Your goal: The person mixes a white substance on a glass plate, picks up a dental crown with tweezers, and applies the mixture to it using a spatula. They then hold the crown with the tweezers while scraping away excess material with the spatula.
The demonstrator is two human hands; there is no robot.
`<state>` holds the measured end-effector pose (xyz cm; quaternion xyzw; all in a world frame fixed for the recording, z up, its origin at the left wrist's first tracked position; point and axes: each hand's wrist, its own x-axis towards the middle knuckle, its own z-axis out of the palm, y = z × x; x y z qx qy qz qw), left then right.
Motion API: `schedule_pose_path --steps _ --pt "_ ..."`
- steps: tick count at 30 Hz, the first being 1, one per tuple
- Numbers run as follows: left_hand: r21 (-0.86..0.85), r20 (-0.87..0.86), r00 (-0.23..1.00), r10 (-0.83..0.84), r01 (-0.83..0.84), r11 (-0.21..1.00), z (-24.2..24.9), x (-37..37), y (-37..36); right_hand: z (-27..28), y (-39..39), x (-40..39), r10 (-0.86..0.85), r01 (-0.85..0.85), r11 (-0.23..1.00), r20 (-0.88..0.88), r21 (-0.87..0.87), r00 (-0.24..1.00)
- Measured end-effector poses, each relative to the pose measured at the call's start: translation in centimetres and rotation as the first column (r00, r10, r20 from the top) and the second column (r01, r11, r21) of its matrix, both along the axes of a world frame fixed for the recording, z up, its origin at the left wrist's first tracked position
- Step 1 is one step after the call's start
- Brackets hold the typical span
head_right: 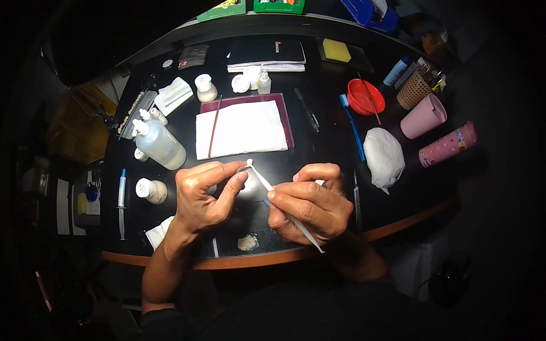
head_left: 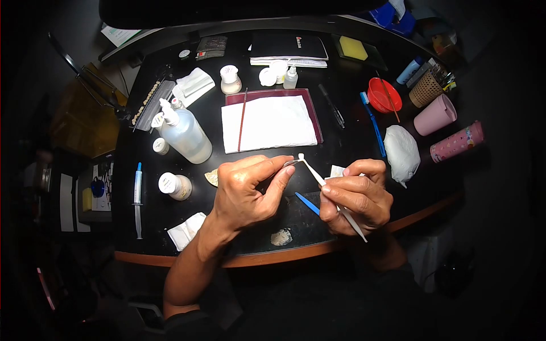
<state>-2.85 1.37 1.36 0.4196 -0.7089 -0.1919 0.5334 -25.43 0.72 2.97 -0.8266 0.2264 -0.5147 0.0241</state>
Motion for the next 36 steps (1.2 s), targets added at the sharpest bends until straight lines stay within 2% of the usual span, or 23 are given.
schedule_pose_path --steps 26,29,32,36 --pt "-0.004 0.003 1.0 0.003 -0.003 1.0 -0.03 0.0 0.01 0.04 -0.08 -0.1 0.003 -0.004 1.0 0.01 0.019 1.0" --pt "0.044 0.045 0.999 -0.014 0.013 0.999 0.5 0.25 0.25 0.03 -0.09 -0.19 0.005 -0.005 1.0 0.003 0.014 1.0" --pt "-0.009 0.0 1.0 0.001 -0.001 1.0 0.08 -0.05 0.02 0.19 0.02 -0.22 0.004 -0.004 1.0 -0.011 0.012 1.0" --pt "0.008 0.013 1.0 0.0 0.0 1.0 0.1 0.08 0.08 0.3 0.02 -0.23 -0.001 0.002 1.0 -0.01 0.013 1.0"
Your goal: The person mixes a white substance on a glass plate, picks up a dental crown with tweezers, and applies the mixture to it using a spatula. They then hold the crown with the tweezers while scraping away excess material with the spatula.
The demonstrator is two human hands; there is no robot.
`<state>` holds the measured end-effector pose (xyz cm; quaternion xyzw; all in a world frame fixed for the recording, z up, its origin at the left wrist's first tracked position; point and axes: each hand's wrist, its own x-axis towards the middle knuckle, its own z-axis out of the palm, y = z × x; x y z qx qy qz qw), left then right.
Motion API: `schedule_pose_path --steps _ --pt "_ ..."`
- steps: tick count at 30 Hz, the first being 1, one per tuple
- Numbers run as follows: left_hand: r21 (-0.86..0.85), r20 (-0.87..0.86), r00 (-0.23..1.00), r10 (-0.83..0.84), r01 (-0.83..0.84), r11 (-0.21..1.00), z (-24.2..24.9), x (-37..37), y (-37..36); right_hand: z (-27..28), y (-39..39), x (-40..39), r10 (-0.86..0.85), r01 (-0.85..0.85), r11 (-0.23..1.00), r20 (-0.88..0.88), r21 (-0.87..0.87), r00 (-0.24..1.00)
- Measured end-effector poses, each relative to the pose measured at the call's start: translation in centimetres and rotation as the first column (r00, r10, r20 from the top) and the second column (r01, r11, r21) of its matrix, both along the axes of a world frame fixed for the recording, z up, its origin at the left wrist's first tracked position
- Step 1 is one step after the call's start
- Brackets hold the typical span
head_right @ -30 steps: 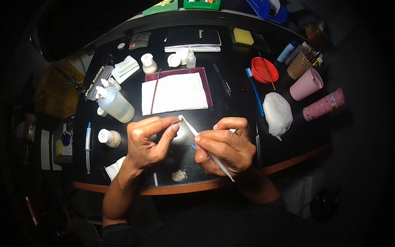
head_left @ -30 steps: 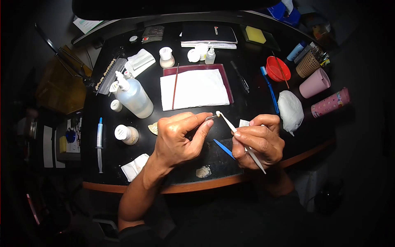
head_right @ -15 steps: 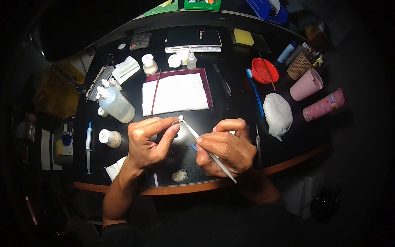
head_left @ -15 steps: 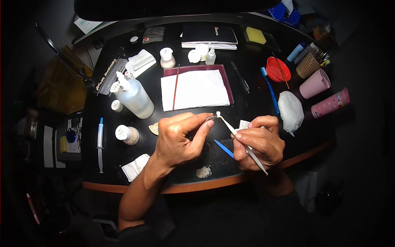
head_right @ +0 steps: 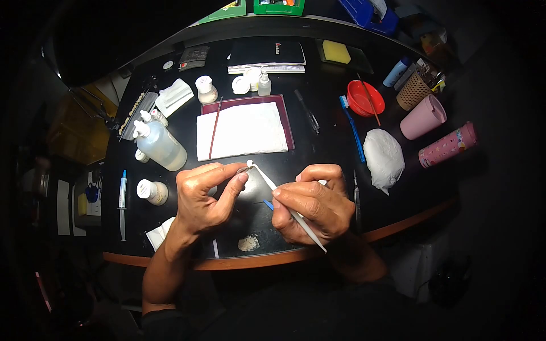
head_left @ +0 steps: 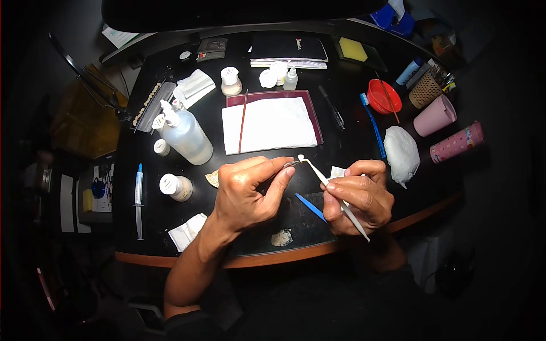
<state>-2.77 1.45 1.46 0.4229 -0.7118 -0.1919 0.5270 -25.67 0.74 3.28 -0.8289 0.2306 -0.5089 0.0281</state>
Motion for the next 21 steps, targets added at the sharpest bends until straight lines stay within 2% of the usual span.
schedule_pose_path --steps 5,8,21 --pt "0.035 0.035 0.999 -0.011 0.01 0.999 0.36 0.2 0.17 -0.07 -0.05 0.07 -0.008 0.008 1.0 0.007 -0.01 1.0" --pt "-0.014 0.001 1.0 0.001 -0.001 1.0 0.07 -0.04 -0.03 -0.24 -0.18 0.06 -0.008 0.008 1.0 0.014 -0.01 1.0" --pt "0.003 -0.011 1.0 0.023 -0.023 1.0 0.02 0.01 -0.22 0.15 0.2 -0.29 -0.006 0.006 1.0 0.044 -0.003 0.999"
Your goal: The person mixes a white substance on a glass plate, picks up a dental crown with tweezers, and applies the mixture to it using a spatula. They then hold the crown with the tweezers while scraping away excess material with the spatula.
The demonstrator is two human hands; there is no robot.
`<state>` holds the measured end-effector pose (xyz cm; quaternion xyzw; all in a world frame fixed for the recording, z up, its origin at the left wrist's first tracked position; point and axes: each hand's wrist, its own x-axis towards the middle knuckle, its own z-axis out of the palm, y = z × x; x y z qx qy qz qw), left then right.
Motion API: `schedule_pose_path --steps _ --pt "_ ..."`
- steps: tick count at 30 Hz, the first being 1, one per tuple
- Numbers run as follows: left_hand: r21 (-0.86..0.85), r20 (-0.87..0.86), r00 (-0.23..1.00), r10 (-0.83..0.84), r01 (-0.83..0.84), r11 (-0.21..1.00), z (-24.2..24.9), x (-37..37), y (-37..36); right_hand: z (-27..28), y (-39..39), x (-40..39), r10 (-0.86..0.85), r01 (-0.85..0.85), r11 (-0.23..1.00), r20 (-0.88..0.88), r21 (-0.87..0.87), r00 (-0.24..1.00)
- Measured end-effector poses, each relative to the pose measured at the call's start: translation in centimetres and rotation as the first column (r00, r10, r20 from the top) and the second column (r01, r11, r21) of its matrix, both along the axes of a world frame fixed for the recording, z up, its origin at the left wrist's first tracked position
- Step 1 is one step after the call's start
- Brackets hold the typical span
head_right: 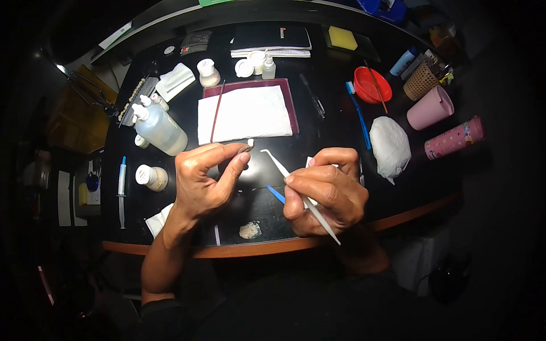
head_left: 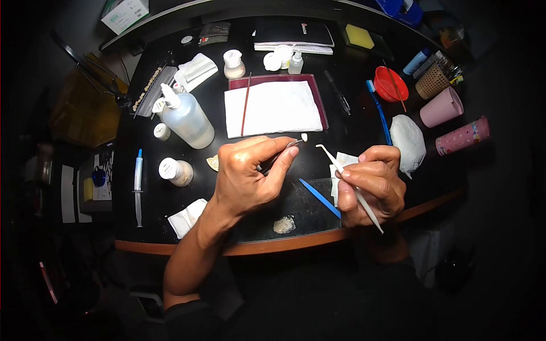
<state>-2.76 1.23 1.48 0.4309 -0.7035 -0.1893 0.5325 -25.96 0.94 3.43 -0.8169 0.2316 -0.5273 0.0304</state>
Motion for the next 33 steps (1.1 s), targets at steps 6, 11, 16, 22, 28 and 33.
schedule_pose_path --steps 6,11,16,22,28,33 --pt "-0.035 -0.017 0.999 -0.043 0.042 0.999 0.3 -0.2 -0.1 -0.3 -0.4 -0.7 -0.009 0.008 1.0 0.058 0.01 0.998" --pt "0.067 -0.022 0.999 -0.03 0.032 0.997 0.6 -0.2 0.4 -0.3 -0.6 -0.8 -0.002 0.001 1.0 0.076 0.006 0.997" --pt "0.097 -0.032 0.999 -0.026 0.029 0.995 0.4 -0.2 0.3 -0.5 -0.9 -1.2 0.038 -0.037 0.999 0.083 -0.008 0.996" --pt "0.418 -0.545 0.837 -0.054 0.326 0.848 -0.2 0.1 -0.1 -0.7 -1.0 -1.1 0.038 -0.04 0.999 0.104 0.014 0.994" --pt "0.515 -0.65 0.76 0.001 0.439 0.736 0.6 0.9 0.0 -1.1 -1.3 -0.9 0.039 -0.048 0.997 0.149 0.053 0.988" --pt "0.515 -0.675 0.738 0.008 0.463 0.722 0.6 0.9 0.0 -1.0 -1.4 -0.1 -0.056 0.042 0.982 0.075 0.185 0.996"
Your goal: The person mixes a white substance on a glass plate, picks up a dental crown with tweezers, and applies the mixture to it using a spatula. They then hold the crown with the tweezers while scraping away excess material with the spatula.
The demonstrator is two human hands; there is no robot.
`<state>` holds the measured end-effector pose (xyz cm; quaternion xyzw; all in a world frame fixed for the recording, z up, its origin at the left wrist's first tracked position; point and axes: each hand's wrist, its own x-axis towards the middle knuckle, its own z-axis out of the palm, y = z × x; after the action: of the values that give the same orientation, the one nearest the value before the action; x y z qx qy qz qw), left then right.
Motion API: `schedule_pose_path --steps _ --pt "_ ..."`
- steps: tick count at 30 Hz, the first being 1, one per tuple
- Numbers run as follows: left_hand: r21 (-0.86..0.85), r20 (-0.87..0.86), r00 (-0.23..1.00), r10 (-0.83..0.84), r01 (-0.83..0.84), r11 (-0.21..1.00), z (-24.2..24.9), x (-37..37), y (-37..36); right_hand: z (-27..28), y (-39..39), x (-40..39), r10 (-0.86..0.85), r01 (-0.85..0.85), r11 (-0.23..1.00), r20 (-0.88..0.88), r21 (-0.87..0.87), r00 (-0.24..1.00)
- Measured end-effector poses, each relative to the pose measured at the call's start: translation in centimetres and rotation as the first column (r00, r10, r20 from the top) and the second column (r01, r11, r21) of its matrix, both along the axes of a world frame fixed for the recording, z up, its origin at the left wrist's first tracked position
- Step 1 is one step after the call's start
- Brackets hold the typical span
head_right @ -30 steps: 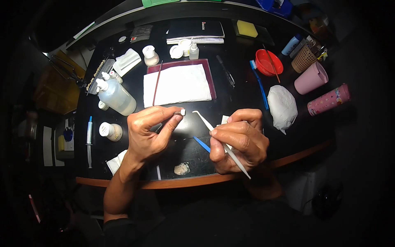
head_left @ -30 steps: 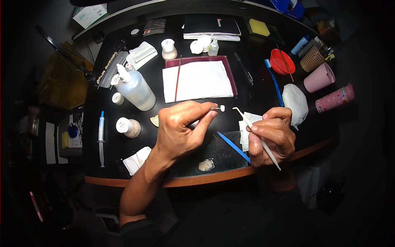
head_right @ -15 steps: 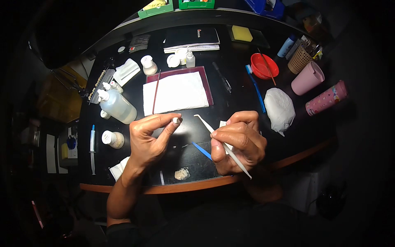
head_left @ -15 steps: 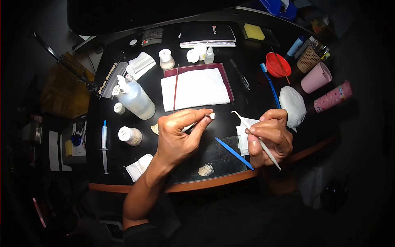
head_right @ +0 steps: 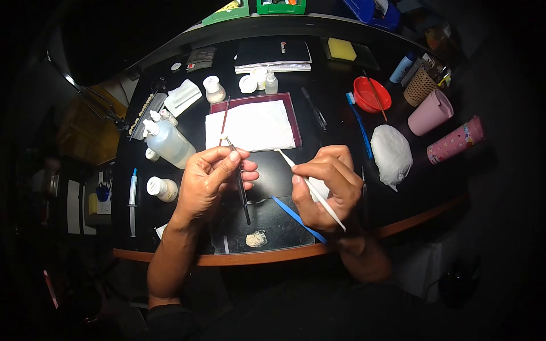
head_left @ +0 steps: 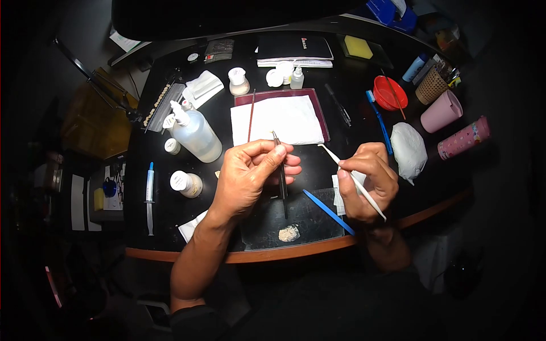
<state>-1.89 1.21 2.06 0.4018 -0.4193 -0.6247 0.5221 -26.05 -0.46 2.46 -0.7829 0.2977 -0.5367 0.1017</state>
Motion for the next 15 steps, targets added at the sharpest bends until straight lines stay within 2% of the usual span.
schedule_pose_path --steps 5,9,10,12,13,14,15 --pt "0.008 -0.006 1.0 -0.018 0.018 1.0 0.3 0.0 0.1 -0.2 -0.2 0.9 -0.043 0.047 0.997 -0.079 0.057 0.996" --pt "0.045 -0.019 1.0 -0.01 0.01 0.999 0.2 0.1 0.0 0.0 0.3 1.0 -0.166 0.159 0.986 -0.167 -0.051 0.972" --pt "0.043 -0.027 1.0 -0.006 0.007 0.999 0.1 0.1 0.0 0.2 0.2 1.1 -0.131 0.121 0.989 -0.129 -0.079 0.983" --pt "0.038 -0.041 0.999 -0.001 0.002 0.999 0.0 0.2 -0.1 0.0 0.5 0.7 -0.033 0.018 0.997 -0.189 -0.079 0.981" --pt "0.033 -0.059 0.998 0.007 -0.006 0.999 0.0 0.1 -0.1 0.2 0.8 0.8 -0.014 -0.007 0.997 -0.273 -0.076 0.962" --pt "0.029 -0.075 0.997 0.014 -0.012 1.0 0.0 0.1 0.0 -0.4 1.0 1.1 -0.104 0.021 0.984 -0.467 -0.179 0.878" --pt "0.024 -0.09 0.996 0.019 -0.017 1.0 0.0 0.1 0.0 -1.3 1.0 1.3 -0.115 0.018 0.984 -0.553 -0.177 0.826"
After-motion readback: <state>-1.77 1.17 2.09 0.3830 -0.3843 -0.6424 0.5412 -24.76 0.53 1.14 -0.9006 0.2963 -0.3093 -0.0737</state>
